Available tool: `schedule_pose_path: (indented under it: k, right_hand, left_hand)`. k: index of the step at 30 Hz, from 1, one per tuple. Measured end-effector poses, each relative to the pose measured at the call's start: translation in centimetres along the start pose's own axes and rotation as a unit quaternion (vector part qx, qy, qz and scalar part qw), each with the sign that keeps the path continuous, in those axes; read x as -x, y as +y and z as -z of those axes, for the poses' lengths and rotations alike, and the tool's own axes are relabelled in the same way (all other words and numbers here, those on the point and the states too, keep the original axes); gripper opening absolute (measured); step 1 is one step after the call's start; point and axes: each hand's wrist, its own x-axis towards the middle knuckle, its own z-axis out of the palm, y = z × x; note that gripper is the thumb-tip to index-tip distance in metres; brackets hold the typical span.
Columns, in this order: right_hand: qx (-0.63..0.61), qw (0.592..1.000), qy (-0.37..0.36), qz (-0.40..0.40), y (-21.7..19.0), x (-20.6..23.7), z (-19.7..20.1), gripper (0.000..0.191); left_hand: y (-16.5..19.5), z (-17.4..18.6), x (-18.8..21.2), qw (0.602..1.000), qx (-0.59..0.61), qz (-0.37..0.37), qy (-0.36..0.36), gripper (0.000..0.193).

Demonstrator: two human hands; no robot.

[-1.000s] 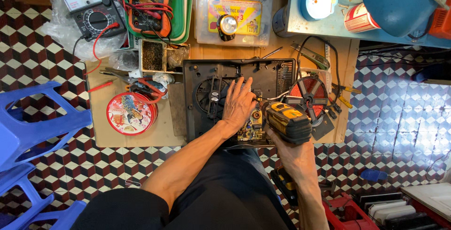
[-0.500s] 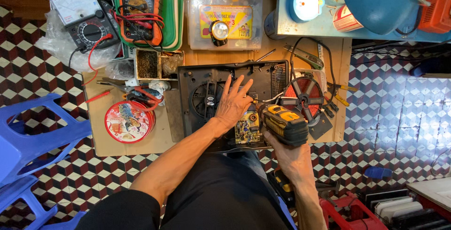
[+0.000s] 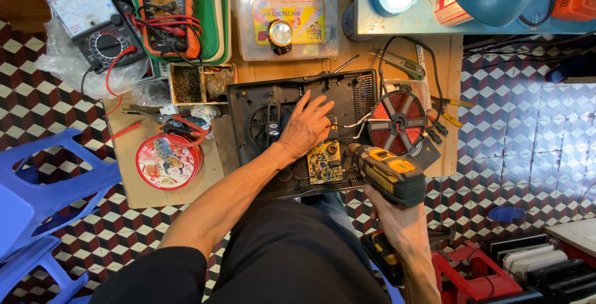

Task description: The person works at a cluttered repair bench on an opened appliance chassis containing a fan, a red heating coil and a circuit board. They use a cordless drill to remove screws, detach a heatsink and lift the circuit board out of the housing, handling small screws and wires by hand.

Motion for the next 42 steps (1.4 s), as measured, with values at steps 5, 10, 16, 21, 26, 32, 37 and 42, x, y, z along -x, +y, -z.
schedule_pose_path:
  k: [5, 10, 16, 21, 26, 32, 37, 42]
  right_hand:
    - [-0.033, 0.999, 0.002, -0.002, 1.0, -0.3, -0.6, 0.035]
    - [-0.010, 0.999, 0.007, -0.040, 0.9, -0.5, -0.4, 0.035]
    - [0.006, 0.999, 0.007, -0.038, 0.8, -0.4, -0.5, 0.034]
    - [-0.013, 1.000, 0.006, -0.016, 1.3, -0.4, -0.8, 0.034]
    - [0.016, 0.999, 0.010, -0.050, 1.2, -0.4, -0.9, 0.032]
    - [0.071, 0.997, -0.012, -0.038, 0.0, 0.1, -0.7, 0.039]
    - [0.099, 0.992, 0.009, 0.082, -0.6, -0.1, -1.4, 0.051]
    - [0.129, 0.992, -0.016, 0.007, -0.5, -0.9, -1.7, 0.046]
  left_hand:
    - [-0.2, 0.8, -0.2, 0.999, 0.034, 0.002, 0.033, 0.010]
    - [-0.8, 1.7, -1.8, 0.999, 0.024, 0.011, 0.022, 0.011]
    - [-0.8, 1.5, -3.0, 0.996, 0.060, 0.053, 0.036, 0.010]
    - [-0.9, 0.6, -4.3, 0.990, 0.076, 0.116, 0.013, 0.012]
    - [-1.1, 0.7, -5.7, 0.993, 0.079, 0.090, 0.015, 0.017]
    - [-0.6, 0.7, -7.6, 0.988, 0.120, 0.095, 0.023, 0.017]
    - [-0.9, 0.4, -7.9, 0.995, 0.045, 0.064, -0.063, 0.015]
    - [-1.5, 0.7, -6.4, 0.990, 0.098, 0.077, -0.061, 0.049]
